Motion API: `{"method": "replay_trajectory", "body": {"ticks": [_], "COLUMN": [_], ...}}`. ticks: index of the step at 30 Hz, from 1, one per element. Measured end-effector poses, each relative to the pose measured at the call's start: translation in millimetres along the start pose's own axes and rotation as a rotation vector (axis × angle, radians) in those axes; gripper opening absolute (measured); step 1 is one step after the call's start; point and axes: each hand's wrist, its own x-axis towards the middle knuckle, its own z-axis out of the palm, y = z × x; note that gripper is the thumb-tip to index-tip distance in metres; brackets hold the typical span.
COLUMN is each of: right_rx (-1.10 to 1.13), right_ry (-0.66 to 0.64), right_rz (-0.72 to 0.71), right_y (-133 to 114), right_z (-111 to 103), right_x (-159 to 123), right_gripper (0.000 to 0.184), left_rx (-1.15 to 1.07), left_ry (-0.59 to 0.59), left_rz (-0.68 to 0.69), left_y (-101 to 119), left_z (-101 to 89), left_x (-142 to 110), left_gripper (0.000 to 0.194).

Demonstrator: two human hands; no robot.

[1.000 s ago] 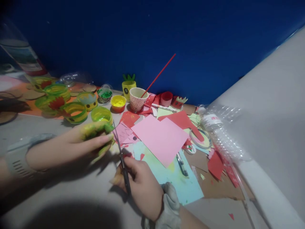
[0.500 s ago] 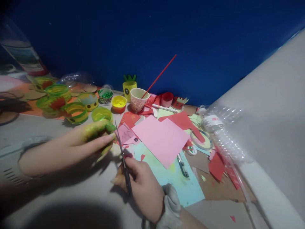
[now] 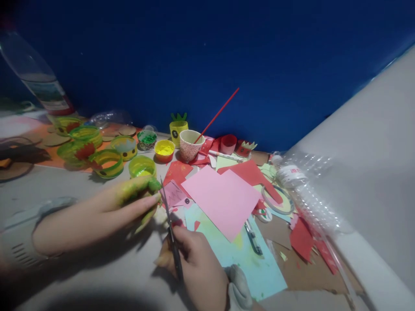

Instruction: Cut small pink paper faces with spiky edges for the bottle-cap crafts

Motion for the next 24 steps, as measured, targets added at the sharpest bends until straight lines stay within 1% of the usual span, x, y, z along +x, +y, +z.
{"method": "replay_trajectory", "body": {"ticks": [5, 12, 20, 24], "right_rx": [-0.034, -0.016, -0.013, -0.013], "right_ry": [0.008, -0.017, -0.032, -0.084], "right_rz": [0.020, -0.002, 0.001, -0.001], "right_y": [2.6, 4.7, 5.8, 1.0], "right_z": [-0.1, -3.1, -2.7, -0.7], "right_x": [0.0, -0.7, -2.2, -2.5], "right_gripper": [0.062, 0.056, 0.057, 0.060], "left_rx": [0.002, 0.015, -0.011, -0.052], "left_ry": [0.029, 0.047, 0.064, 0.068], "left_rz": [-0.007, 0.057, 0.061, 0.045], "left_y": [1.6, -0.7, 0.0, 0.4], "left_z": [0.4, 1.0, 1.1, 1.9], "left_x": [-0.3, 0.7, 2.2, 1.8], "left_gripper": [0.032, 0.028, 0.026, 0.027]}}
